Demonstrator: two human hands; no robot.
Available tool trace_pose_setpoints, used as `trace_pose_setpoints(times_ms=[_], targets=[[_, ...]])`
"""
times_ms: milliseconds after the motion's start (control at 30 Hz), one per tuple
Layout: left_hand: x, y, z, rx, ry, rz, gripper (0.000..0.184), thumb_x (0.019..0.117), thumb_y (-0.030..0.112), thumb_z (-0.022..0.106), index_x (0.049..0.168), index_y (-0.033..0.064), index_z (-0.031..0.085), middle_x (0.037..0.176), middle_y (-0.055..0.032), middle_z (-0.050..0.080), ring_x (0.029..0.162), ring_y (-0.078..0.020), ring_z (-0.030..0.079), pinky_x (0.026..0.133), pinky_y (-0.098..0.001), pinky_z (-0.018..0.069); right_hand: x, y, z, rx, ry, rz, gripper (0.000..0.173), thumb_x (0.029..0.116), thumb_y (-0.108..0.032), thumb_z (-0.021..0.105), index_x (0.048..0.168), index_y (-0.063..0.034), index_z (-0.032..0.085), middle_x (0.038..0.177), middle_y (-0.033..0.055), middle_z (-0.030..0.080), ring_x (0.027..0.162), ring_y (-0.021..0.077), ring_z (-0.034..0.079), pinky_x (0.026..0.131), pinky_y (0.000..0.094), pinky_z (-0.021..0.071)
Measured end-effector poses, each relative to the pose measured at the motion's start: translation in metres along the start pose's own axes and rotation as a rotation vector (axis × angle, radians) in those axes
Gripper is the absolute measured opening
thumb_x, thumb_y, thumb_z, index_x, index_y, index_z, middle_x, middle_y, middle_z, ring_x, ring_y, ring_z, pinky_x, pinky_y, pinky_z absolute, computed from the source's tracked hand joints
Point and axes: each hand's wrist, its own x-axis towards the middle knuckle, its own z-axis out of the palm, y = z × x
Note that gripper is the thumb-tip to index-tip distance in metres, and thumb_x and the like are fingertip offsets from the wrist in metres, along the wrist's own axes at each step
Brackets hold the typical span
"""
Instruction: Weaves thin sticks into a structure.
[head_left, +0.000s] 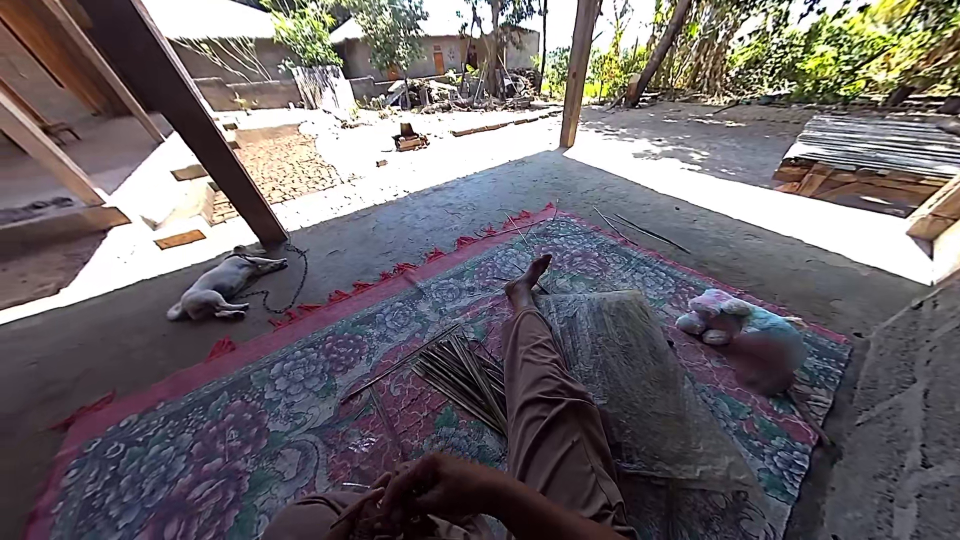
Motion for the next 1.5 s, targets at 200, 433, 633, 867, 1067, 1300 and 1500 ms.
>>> trace_pose_setpoints(times_ms=[200,433,633,867,1067,1300,1500], targets=[[0.003,-0.003,0.006,0.118,-0.019,0.138,0.028,0.1005,-0.003,0.049,0.127,-0.0007,0.058,0.11,0.008,0.073,0.092,-0.0014,0.07,0.083,-0.0239,0.0595,0.001,0.002,0.003,-0.154,0.216,-0.16,0.015,0.0919,0.008,0.063,0.102,0.011,0.073,0.101,0.0199,0.07,0.099,0.0196,0.065,0.094,0.0323,0.052],[-0.004,-0.012,0.018,0.367,-0.083,0.315,0.027,0.0871,-0.001,0.068,0.112,-0.0028,0.057,0.108,0.0019,0.067,0.107,-0.0013,0.062,0.099,-0.0259,0.0516,0.004,0.004,0.009,-0.184,0.432,-0.305,0.006,0.0878,0.008,0.065,0.092,0.0121,0.068,0.088,0.0144,0.069,0.086,0.012,0.065,0.084,0.0262,0.0539],[-0.001,-0.012,0.018,0.304,0.0,0.271,0.01,0.0905,-0.001,0.062,0.099,0.0042,0.065,0.094,0.0064,0.067,0.089,-0.0005,0.064,0.085,-0.0226,0.0553,0.006,0.009,0.016,-0.126,0.448,-0.276,0.008,0.087,0.005,0.072,0.089,0.0096,0.067,0.086,0.0112,0.068,0.084,0.0099,0.064,0.081,0.0254,0.0547],[0.002,-0.011,-0.003,0.298,-0.083,0.245,0.012,0.0939,0.004,0.064,0.097,0.011,0.073,0.095,0.0105,0.07,0.093,0.0017,0.063,0.086,-0.0206,0.0532,0.003,0.005,0.006,0.098,0.379,-0.076,0.006,0.0906,0.0,0.07,0.094,0.0032,0.065,0.085,-0.0001,0.066,0.08,0.003,0.062,0.077,0.023,0.0536],[0.0,0.011,-0.006,0.28,-0.224,0.061,0.011,0.0953,0.005,0.058,0.099,0.007,0.069,0.088,0.004,0.071,0.079,-0.0044,0.067,0.074,-0.0232,0.0573,-0.001,-0.009,-0.014,0.112,0.455,-0.121,0.014,0.0881,0.004,0.071,0.098,0.0003,0.062,0.082,-0.002,0.067,0.076,0.0035,0.063,0.074,0.024,0.0553],[0.017,0.054,0.017,0.578,-0.248,-0.052,0.009,0.0933,0.008,0.062,0.097,0.0027,0.069,0.078,0.0052,0.068,0.068,-0.0002,0.063,0.067,-0.0193,0.0548,-0.017,-0.036,-0.033,-0.355,0.448,-0.048,0.013,0.0911,-0.008,0.072,0.098,0.0033,0.074,0.093,0.0059,0.073,0.083,0.0054,0.067,0.081,0.0252,0.0568],[0.028,0.081,0.034,1.119,-0.231,0.02,0.008,0.0933,0.016,0.07,0.089,0.0116,0.075,0.075,-0.0011,0.067,0.071,-0.0164,0.063,0.074,-0.0496,0.0494,-0.022,-0.05,-0.036,-0.718,0.336,0.003,0.007,0.0909,-0.004,0.072,0.096,-0.0016,0.076,0.094,0.0117,0.074,0.088,0.0224,0.072,0.083,0.0419,0.0588]])
